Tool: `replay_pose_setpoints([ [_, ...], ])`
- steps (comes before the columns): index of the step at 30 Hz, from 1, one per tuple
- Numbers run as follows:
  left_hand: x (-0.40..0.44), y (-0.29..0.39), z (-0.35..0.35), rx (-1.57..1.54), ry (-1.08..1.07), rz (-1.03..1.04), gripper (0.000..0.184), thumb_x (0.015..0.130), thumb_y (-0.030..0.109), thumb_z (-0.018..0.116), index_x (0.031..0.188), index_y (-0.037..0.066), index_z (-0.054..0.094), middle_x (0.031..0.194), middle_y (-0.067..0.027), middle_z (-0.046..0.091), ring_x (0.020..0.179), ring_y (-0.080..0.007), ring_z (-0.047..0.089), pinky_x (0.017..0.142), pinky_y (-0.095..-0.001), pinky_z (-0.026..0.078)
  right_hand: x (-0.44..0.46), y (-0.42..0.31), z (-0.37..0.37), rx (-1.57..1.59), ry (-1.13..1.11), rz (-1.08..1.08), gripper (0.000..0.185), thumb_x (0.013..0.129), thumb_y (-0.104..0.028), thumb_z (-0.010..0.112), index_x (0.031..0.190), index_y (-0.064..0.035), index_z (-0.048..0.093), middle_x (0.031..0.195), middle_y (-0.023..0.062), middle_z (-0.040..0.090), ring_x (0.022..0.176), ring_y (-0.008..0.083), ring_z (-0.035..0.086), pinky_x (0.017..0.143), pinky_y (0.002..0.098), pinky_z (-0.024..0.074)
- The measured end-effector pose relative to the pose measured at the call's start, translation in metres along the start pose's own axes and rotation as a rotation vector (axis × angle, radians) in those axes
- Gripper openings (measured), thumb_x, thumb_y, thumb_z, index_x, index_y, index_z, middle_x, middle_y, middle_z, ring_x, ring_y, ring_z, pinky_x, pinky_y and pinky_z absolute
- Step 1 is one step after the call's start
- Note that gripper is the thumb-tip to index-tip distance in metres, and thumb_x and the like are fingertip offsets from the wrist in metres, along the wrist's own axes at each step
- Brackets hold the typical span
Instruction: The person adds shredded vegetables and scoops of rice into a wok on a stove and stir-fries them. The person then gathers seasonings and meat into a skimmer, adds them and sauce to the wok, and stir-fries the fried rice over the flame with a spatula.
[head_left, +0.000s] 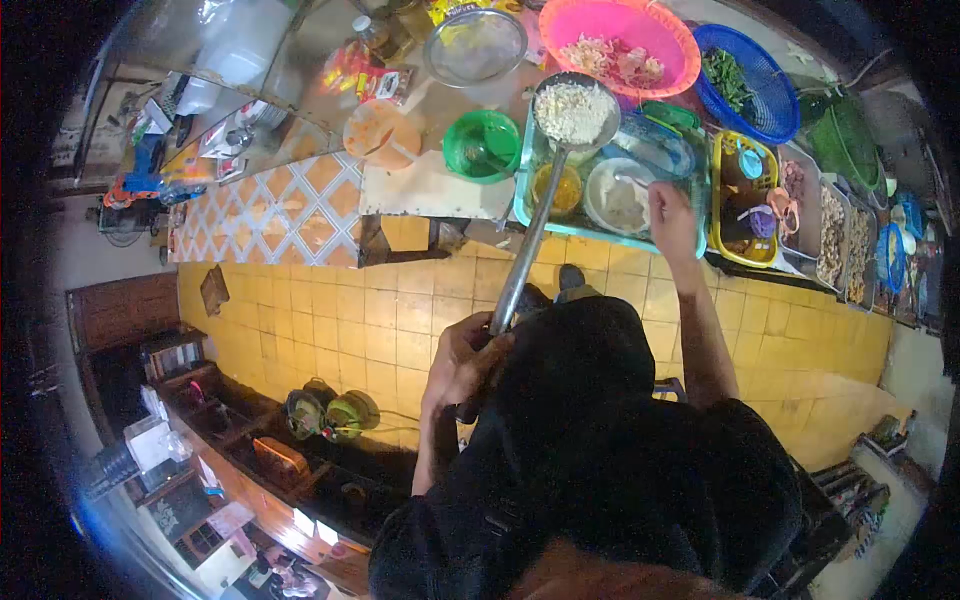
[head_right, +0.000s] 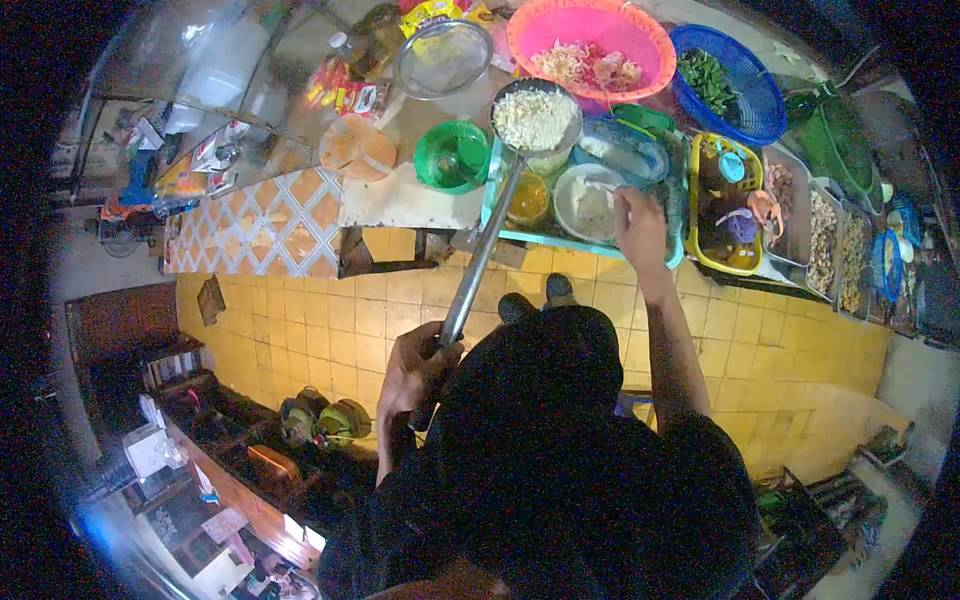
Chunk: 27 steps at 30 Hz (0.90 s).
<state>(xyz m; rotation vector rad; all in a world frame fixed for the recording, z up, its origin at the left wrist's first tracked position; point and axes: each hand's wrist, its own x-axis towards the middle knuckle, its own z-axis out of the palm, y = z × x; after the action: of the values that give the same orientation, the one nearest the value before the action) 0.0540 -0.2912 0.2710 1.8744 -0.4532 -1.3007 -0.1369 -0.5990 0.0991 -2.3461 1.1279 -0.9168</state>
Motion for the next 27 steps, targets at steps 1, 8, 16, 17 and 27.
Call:
replay_pose_setpoints([
  [1,0.000,-0.001,-0.001,0.000,0.000,-0.006,0.019,0.086,0.014,0.063,0.095,-0.003,0.060,0.066,-0.0021,0.056,0.059,-0.0088,0.049,0.053,-0.0259,0.037,-0.007,0.002,0.006,0.037,-0.050,-0.049,0.012,0.087,-0.013,0.060,0.096,-0.0051,0.061,0.084,0.0163,0.065,0.079,0.0338,0.061,0.069,0.0458,0.0472],
  [8,0.005,-0.002,-0.003,-0.101,-0.059,-0.023,0.010,0.085,0.011,0.062,0.088,0.002,0.058,0.065,-0.0003,0.051,0.051,-0.0080,0.043,0.046,-0.0247,0.033,-0.046,0.011,0.017,0.252,-0.174,0.236,0.014,0.090,-0.013,0.057,0.100,-0.0050,0.061,0.081,0.0155,0.064,0.073,0.0283,0.063,0.067,0.0367,0.0491],
  [16,0.015,-0.019,-0.007,-0.095,-0.055,0.035,0.011,0.088,0.011,0.062,0.082,0.003,0.057,0.062,0.0003,0.051,0.054,-0.0080,0.045,0.049,-0.0261,0.034,-0.055,0.035,0.012,0.826,0.034,0.570,0.018,0.094,-0.017,0.056,0.096,0.0005,0.061,0.087,0.0046,0.064,0.073,0.0103,0.061,0.067,0.0245,0.0486],
  [17,0.015,-0.016,-0.008,-0.085,-0.053,0.034,0.011,0.088,0.011,0.061,0.082,0.003,0.057,0.062,0.0005,0.051,0.054,-0.0079,0.045,0.048,-0.0260,0.034,-0.057,0.041,0.015,0.814,0.018,0.570,0.017,0.094,-0.016,0.056,0.097,0.0006,0.061,0.086,0.0048,0.063,0.073,0.0104,0.061,0.067,0.0239,0.0486],
  [27,0.001,0.005,-0.007,-0.090,-0.060,-0.042,0.012,0.088,0.012,0.062,0.090,0.000,0.058,0.063,-0.0014,0.054,0.052,-0.0085,0.046,0.047,-0.0259,0.034,-0.009,0.010,-0.033,0.774,0.071,0.524,0.017,0.092,-0.016,0.057,0.094,-0.0003,0.063,0.075,0.0031,0.061,0.066,0.0095,0.054,0.061,0.0252,0.0437],
])
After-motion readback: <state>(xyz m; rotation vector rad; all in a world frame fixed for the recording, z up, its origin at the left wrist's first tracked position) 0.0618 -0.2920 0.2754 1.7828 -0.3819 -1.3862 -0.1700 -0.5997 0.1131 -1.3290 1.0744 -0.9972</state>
